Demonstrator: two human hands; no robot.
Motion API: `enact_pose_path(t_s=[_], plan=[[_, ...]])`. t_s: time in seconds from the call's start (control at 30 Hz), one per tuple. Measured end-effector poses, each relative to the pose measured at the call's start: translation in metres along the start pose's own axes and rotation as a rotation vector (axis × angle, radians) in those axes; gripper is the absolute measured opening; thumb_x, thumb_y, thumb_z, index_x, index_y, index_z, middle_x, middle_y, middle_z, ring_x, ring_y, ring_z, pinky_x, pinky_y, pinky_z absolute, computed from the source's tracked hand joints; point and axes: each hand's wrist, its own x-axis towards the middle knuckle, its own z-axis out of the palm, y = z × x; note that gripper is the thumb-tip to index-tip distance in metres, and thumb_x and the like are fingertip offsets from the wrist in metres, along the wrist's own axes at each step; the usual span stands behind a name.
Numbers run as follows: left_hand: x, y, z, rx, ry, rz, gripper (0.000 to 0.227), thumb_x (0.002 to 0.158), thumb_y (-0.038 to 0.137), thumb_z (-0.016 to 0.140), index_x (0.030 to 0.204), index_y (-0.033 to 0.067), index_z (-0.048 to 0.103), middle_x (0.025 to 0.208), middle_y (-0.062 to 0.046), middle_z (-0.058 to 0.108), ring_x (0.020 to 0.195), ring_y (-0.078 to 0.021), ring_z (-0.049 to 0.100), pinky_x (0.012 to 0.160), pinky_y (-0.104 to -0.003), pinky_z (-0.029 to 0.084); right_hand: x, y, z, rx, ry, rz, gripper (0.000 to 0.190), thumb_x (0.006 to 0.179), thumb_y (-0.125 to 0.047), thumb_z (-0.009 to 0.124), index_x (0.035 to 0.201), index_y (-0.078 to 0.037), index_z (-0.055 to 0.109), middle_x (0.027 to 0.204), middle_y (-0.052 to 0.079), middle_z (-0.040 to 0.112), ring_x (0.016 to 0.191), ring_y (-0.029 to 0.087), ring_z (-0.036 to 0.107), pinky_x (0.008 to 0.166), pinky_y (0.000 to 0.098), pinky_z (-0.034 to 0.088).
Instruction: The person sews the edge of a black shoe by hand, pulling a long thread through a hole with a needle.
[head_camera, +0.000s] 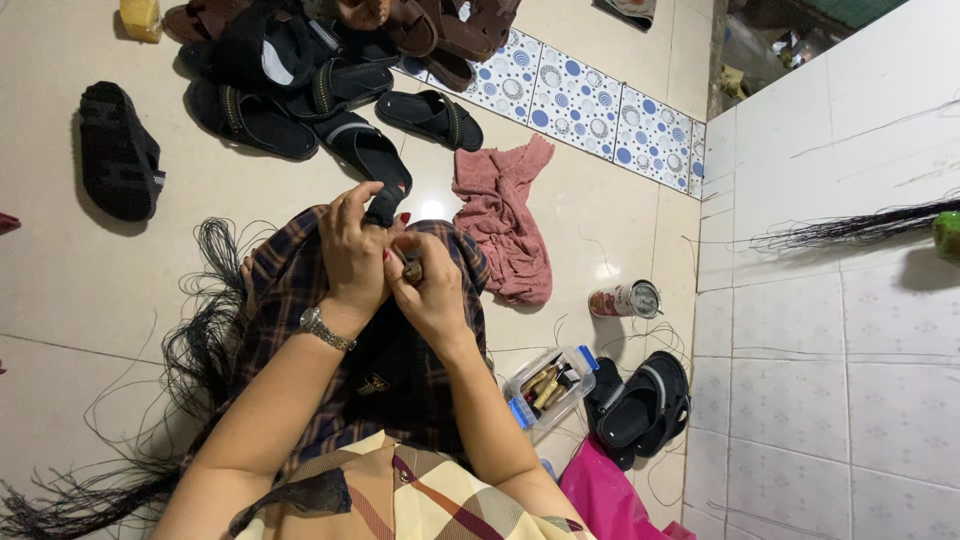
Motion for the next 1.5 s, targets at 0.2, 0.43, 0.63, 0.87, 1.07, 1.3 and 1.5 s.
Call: enact_pose_path(t_s=[0.2, 0.43, 0.63, 0.87, 1.07, 1.3, 1.5], plan=[[0.002, 0.000, -0.001, -0.003, 0.011, 0.011, 0.050, 0.088, 0.026, 0.083, 0.129, 0.0089, 0.059, 0.118, -0.005, 0.059, 0.111, -0.0253, 0.058, 0.095, -0.041, 0.045, 0.001, 0.003, -0.004, 0.026, 0.001, 0.019, 0.020, 0.090, -0.020, 0.077, 0.104, -0.010, 0.067, 0.093, 0.014, 0.065, 0.092, 0.038, 0.068, 0.080, 0.0434, 0.054], [-0.006, -0.015, 0.007, 0.171, -0.005, 0.135, 0.042, 0.083, 0.021, 0.085, 0.116, 0.0047, 0.066, 0.123, -0.005, 0.060, 0.112, -0.0242, 0.058, 0.090, -0.040, 0.046, -0.005, 0.005, 0.001, -0.004, 0.032, 0.002, 0.014, 0.093, -0.018, 0.074, 0.103, -0.010, 0.069, 0.096, 0.011, 0.065, 0.096, 0.034, 0.068, 0.084, 0.0405, 0.054], [-0.001, -0.005, 0.001, 0.168, 0.008, 0.160, 0.025, 0.088, 0.022, 0.082, 0.099, 0.0030, 0.072, 0.125, -0.006, 0.061, 0.112, -0.0267, 0.058, 0.086, -0.041, 0.045, -0.008, 0.014, 0.004, -0.017, 0.035, 0.013, 0.011, 0.093, -0.020, 0.073, 0.101, -0.012, 0.071, 0.097, 0.010, 0.066, 0.092, 0.035, 0.070, 0.079, 0.0413, 0.056], [-0.003, -0.005, 0.001, 0.169, 0.002, 0.155, 0.028, 0.088, 0.024, 0.082, 0.107, 0.0051, 0.072, 0.125, -0.003, 0.060, 0.113, -0.0245, 0.058, 0.088, -0.040, 0.044, -0.008, 0.006, 0.004, -0.033, 0.043, 0.008, 0.009, 0.094, -0.017, 0.071, 0.100, -0.011, 0.072, 0.095, 0.009, 0.067, 0.094, 0.033, 0.071, 0.080, 0.0387, 0.057], [-0.013, -0.022, 0.009, 0.254, -0.027, 0.151, 0.039, 0.083, 0.015, 0.079, 0.120, 0.0058, 0.069, 0.127, -0.004, 0.061, 0.113, -0.0242, 0.058, 0.089, -0.038, 0.045, -0.004, -0.014, -0.002, -0.120, 0.034, -0.010, 0.018, 0.092, -0.018, 0.069, 0.110, -0.015, 0.070, 0.109, 0.010, 0.065, 0.093, 0.041, 0.070, 0.073, 0.0509, 0.058], [0.001, 0.000, -0.005, 0.165, -0.017, 0.085, 0.048, 0.079, 0.001, 0.067, 0.126, 0.0057, 0.062, 0.123, -0.003, 0.060, 0.111, -0.0231, 0.058, 0.090, -0.038, 0.044, -0.003, -0.011, -0.002, -0.132, 0.033, 0.029, 0.021, 0.091, -0.019, 0.071, 0.112, -0.018, 0.070, 0.107, 0.006, 0.065, 0.095, 0.038, 0.071, 0.073, 0.0475, 0.059], [-0.005, -0.013, 0.003, 0.053, -0.009, 0.059, 0.051, 0.081, 0.015, 0.080, 0.128, 0.0072, 0.063, 0.124, -0.004, 0.061, 0.113, -0.0238, 0.058, 0.094, -0.038, 0.044, -0.001, 0.001, -0.002, -0.048, -0.011, -0.003, 0.008, 0.089, -0.012, 0.073, 0.097, -0.013, 0.072, 0.089, 0.008, 0.066, 0.084, 0.033, 0.071, 0.074, 0.0384, 0.058]])
